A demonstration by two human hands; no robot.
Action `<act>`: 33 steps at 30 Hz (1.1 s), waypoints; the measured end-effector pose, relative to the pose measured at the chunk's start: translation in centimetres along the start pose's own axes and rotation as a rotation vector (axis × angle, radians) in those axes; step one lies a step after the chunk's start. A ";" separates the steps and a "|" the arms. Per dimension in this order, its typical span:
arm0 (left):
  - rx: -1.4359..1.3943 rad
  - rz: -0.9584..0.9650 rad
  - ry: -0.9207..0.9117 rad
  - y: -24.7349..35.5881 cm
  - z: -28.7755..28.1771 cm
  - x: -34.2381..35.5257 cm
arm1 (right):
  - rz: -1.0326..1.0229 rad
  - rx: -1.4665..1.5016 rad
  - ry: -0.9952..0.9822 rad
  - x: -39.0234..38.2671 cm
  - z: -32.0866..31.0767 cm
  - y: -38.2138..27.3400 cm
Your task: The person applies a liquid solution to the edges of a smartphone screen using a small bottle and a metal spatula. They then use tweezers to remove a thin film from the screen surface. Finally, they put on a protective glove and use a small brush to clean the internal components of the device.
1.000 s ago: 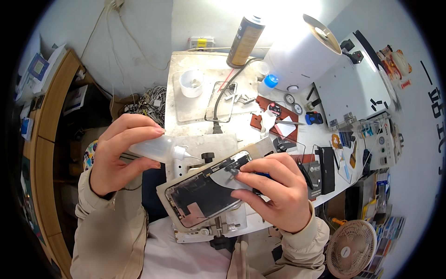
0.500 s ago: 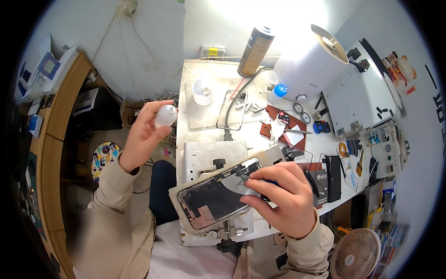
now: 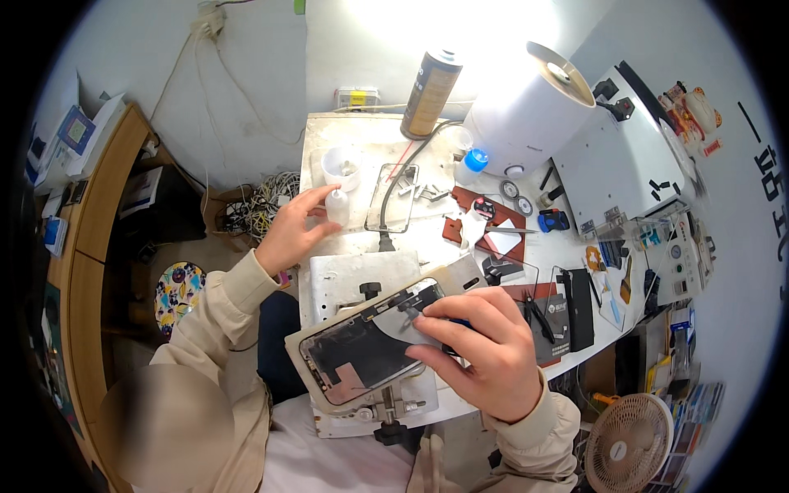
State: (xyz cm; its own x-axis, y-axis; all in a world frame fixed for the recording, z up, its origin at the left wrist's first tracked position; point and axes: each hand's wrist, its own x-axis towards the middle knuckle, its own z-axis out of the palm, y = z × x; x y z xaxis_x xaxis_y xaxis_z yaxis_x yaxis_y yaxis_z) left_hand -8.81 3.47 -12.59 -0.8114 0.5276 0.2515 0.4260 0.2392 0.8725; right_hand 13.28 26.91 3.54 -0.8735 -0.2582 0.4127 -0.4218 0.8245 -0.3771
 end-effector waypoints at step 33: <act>0.329 0.397 -0.212 18.1 -1.2 -4.8 | 0.021 0.001 0.030 -0.7 -0.6 0.4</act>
State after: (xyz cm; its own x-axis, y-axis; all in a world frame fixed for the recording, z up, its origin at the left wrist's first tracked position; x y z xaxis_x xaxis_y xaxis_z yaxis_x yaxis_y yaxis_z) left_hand 2.36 4.27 2.51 -0.4792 0.7734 0.4150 0.8129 0.2128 0.5422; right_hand 13.86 27.72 3.63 -0.8747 -0.2253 0.4292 -0.4035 0.8290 -0.3872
